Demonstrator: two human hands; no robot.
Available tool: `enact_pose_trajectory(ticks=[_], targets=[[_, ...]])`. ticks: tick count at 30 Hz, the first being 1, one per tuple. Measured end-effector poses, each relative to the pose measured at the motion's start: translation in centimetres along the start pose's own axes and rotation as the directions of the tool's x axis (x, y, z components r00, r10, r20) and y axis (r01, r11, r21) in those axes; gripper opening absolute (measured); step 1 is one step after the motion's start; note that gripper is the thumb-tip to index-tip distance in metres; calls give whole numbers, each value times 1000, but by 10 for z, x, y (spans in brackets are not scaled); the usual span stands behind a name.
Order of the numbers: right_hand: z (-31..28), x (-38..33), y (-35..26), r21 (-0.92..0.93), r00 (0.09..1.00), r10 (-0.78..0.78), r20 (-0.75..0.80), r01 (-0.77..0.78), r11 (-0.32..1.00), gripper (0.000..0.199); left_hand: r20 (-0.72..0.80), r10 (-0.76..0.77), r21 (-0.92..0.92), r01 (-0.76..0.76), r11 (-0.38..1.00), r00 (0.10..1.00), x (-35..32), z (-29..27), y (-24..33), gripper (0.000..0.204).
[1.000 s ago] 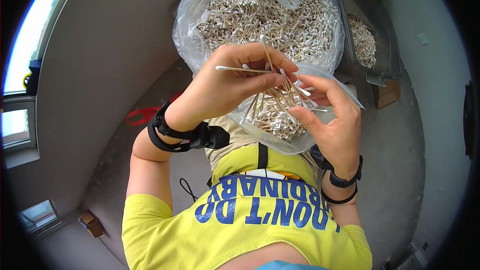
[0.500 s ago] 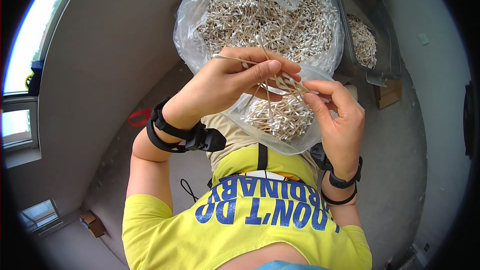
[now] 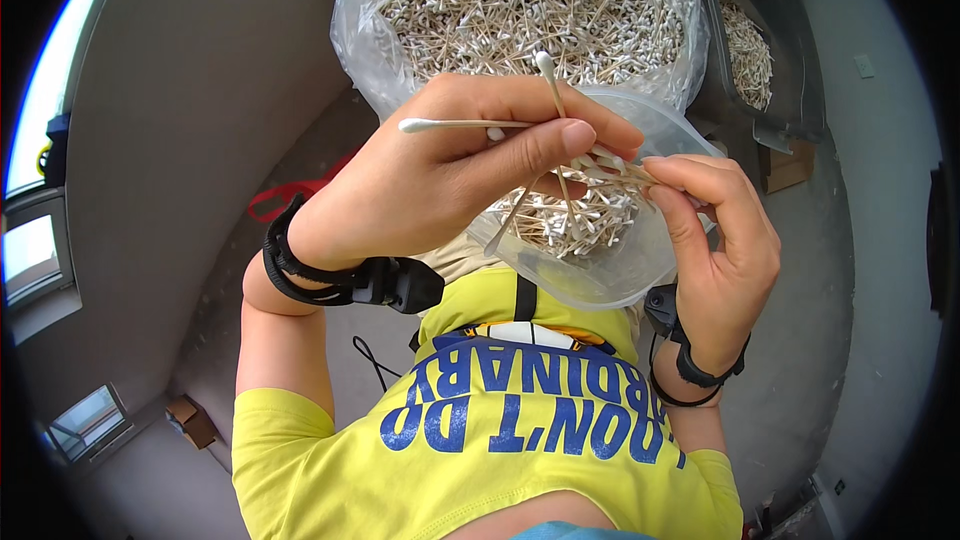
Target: Picking cotton swabs from a large plastic bag and placing them into a smaller zip-lock bag.
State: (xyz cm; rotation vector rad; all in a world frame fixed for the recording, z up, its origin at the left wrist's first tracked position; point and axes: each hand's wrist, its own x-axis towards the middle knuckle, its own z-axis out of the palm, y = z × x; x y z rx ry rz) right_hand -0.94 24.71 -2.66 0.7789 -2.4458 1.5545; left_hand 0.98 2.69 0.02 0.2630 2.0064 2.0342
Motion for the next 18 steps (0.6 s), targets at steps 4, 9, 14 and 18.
enact_pose_trajectory(ticks=[4,9,14,18], targets=[[1,1,-1,-3,1000,-15,-14,15,1000,19,-3,0,32,0,999,1000,-1,0,1,31],[2,4,2,-1,1000,-2,-23,2,1000,19,-20,12,11,-12,1000,1000,4,-1,-2,31],[-2,4,2,-22,999,36,29,-36,999,14,-13,10,81,-9,997,1000,8,1,-2,30],[-5,3,2,-27,998,54,28,-53,998,14,12,39,156,-40,987,999,11,2,0,26]])
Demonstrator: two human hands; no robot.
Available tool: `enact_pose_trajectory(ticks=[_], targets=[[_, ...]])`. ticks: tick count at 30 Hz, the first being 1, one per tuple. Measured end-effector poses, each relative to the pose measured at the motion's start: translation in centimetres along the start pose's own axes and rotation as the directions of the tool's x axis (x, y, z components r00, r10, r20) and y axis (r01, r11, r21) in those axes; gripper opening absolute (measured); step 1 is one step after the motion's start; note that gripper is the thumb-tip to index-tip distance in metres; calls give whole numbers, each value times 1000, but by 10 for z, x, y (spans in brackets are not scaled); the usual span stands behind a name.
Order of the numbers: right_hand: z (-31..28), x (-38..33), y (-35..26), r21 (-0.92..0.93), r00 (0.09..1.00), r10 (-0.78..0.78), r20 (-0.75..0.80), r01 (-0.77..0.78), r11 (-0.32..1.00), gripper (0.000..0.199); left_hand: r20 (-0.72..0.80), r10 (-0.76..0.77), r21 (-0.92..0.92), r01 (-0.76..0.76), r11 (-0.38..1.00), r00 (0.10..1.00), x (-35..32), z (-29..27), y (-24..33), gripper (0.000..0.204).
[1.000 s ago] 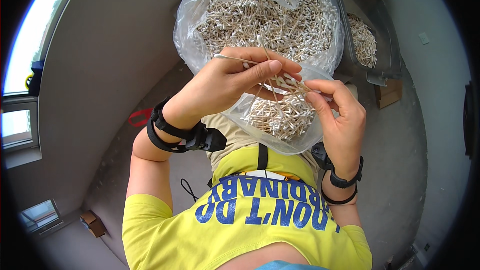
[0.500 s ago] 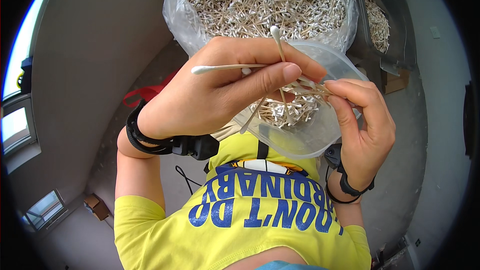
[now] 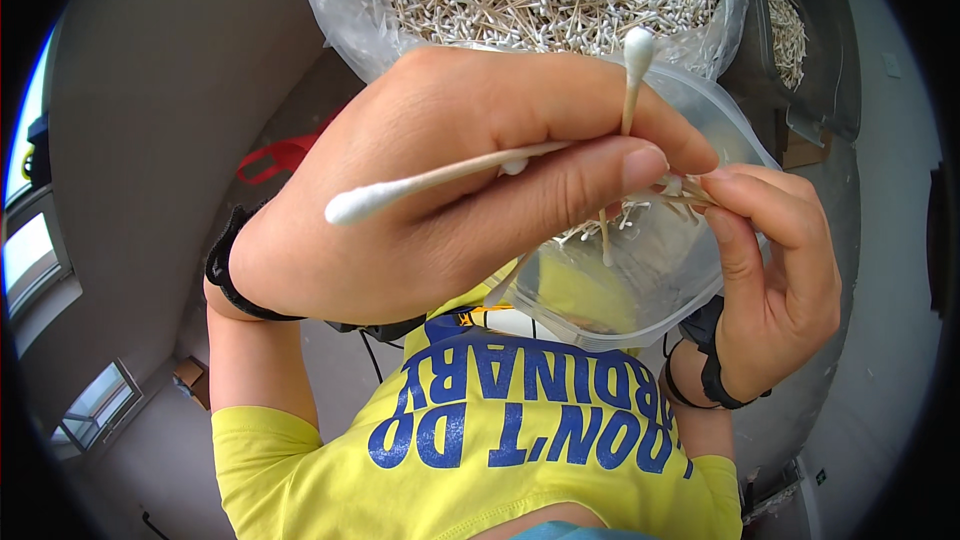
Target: Picking cotton swabs from a large plastic bag and placing them into a smaller zip-lock bag.
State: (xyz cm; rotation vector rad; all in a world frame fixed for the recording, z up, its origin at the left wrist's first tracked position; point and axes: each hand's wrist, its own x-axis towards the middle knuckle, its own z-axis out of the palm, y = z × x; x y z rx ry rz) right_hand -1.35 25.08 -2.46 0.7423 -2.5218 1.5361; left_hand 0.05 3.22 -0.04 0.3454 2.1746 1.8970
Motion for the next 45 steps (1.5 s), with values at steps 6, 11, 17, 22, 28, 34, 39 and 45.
enact_pose_trajectory(ticks=[6,11,17,22,28,34,39,45], targets=[[0,-1,1,27,1000,8,1,-8,1000,15,74,70,119,-79,990,995,0,-1,-2,22],[-5,-3,-2,0,999,-13,32,13,1000,13,159,57,149,-81,986,986,-2,-4,-2,29],[-20,4,10,-96,965,-197,175,216,972,17,226,161,197,-206,958,961,-7,-11,-6,56],[-49,-4,15,265,970,-244,22,230,936,19,346,197,294,-305,906,917,-22,-61,18,62],[-55,5,-1,864,899,-244,364,-228,448,13,-26,262,348,-237,907,965,-77,-90,-6,53],[-33,-18,-35,930,977,-148,153,-91,355,23,-284,241,371,-125,920,928,-100,-86,-36,47],[-6,-20,-91,863,772,547,-324,5,505,16,-462,192,209,-105,972,866,-109,-84,-59,41],[-50,-8,-29,928,999,45,13,-29,370,13,-508,135,138,-75,988,851,-118,-85,-68,39]])
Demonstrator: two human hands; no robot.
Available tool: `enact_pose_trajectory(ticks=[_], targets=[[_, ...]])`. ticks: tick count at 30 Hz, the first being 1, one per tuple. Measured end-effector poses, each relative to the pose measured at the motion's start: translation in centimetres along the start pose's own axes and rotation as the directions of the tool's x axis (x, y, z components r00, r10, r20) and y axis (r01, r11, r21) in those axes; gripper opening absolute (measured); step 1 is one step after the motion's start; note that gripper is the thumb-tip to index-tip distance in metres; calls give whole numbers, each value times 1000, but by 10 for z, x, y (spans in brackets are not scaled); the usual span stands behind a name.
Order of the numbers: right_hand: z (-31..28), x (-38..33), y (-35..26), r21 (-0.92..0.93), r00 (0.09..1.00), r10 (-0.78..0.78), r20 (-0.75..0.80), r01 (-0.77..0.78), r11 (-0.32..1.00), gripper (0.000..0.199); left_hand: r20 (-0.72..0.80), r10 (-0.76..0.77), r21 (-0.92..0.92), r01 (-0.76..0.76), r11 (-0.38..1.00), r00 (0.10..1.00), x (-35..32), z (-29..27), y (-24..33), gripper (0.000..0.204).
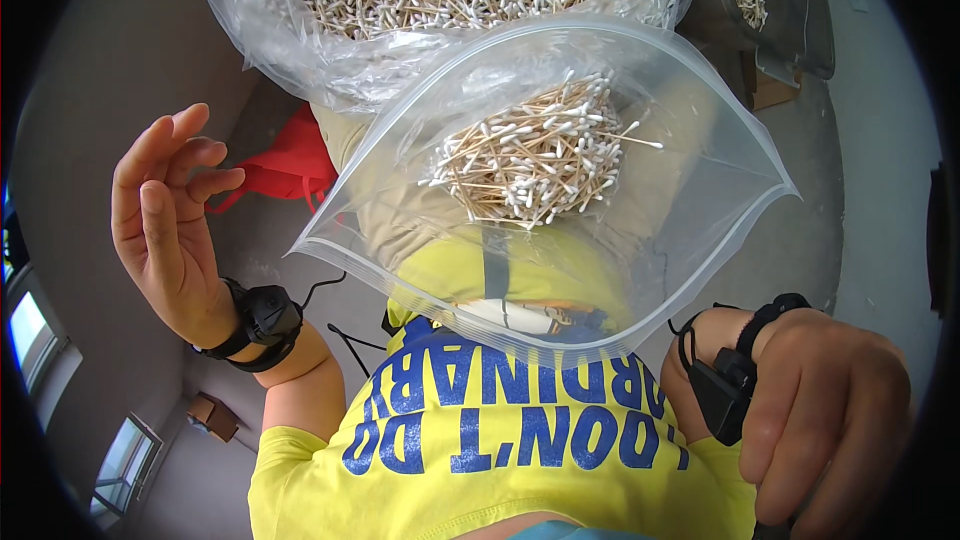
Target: Picking cotton swabs from a large plastic bag and placing them into a smaller zip-lock bag.
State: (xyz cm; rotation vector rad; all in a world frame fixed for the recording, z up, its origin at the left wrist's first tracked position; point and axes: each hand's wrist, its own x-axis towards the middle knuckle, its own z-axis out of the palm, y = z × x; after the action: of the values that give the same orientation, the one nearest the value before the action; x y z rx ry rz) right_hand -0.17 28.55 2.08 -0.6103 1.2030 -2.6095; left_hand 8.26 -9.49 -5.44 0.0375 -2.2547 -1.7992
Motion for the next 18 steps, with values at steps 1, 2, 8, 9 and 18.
enact_pose_trajectory(ticks=[1,2,8,9,18], targets=[[-7,2,1,21,998,18,65,-20,1000,13,0,-1,-2,1,1000,1000,0,1,-1,39],[-13,6,3,41,993,31,117,-36,999,12,6,-5,-22,5,1000,1000,0,3,-3,39],[-43,16,12,158,938,79,338,-139,978,11,-18,-45,-55,43,998,999,-6,4,-10,38],[-44,17,11,163,930,80,359,-147,976,11,-19,-52,-65,50,997,998,-6,4,-11,38],[-56,16,-3,-56,922,119,368,-106,993,10,-35,-73,115,77,990,997,-13,17,-8,41]])
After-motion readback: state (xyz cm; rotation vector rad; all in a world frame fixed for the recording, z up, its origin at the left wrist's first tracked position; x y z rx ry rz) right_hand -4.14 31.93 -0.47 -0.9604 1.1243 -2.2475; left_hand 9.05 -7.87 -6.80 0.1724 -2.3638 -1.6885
